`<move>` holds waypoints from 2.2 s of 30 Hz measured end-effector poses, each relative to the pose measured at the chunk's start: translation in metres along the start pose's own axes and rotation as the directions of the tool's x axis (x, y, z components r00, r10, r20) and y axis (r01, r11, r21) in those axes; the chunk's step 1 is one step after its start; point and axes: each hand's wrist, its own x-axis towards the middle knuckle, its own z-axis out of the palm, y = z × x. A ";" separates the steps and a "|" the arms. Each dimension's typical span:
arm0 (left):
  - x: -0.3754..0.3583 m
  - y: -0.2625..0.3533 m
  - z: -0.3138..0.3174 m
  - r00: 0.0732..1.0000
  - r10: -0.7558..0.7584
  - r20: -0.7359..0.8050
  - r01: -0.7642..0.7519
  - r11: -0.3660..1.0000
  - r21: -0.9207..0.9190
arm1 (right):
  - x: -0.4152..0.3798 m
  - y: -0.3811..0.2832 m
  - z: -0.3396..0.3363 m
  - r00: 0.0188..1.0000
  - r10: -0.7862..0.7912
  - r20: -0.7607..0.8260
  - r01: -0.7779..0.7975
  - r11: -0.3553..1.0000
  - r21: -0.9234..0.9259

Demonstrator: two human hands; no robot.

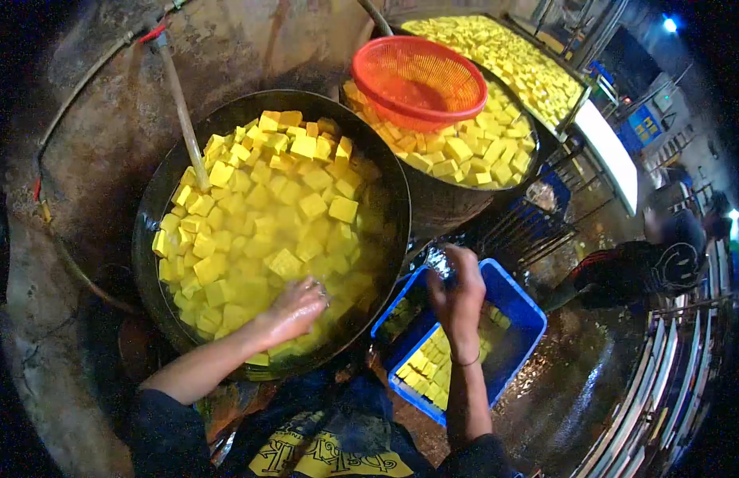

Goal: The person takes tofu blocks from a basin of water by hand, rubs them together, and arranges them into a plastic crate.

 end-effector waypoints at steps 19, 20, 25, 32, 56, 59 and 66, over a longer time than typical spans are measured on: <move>0.004 -0.076 0.031 0.864 -0.503 -0.029 0.381 0.689 -0.616 | 0.124 -0.062 0.184 0.576 -0.191 0.795 0.497 0.854 -0.155; 0.004 -0.078 0.028 0.875 -0.483 -0.017 0.386 0.719 -0.578 | 0.122 -0.075 0.191 0.591 -0.108 0.799 0.547 0.782 -0.299; 0.005 -0.111 0.019 0.870 -0.489 -0.058 0.224 0.498 -0.838 | 0.102 -0.043 0.236 0.586 -0.322 0.743 0.790 0.433 -0.435; -0.007 -0.125 -0.031 0.824 -0.534 0.188 -0.125 -0.496 -0.859 | 0.144 -0.039 0.213 0.545 -0.119 0.830 0.362 0.926 -0.104; 0.060 -0.091 -0.070 0.636 -0.733 0.242 -0.762 -0.646 0.043 | 0.106 -0.108 0.202 0.657 -0.406 0.635 0.374 0.907 0.193; 0.044 -0.116 -0.082 0.440 -0.865 0.241 -0.885 -0.464 -0.049 | 0.095 -0.091 0.188 0.496 -0.355 0.792 0.501 0.863 0.073; -0.002 -0.153 -0.089 0.370 -0.920 0.127 -0.922 -0.381 -0.074 | 0.083 -0.009 0.225 0.214 -0.362 0.907 0.843 0.538 0.015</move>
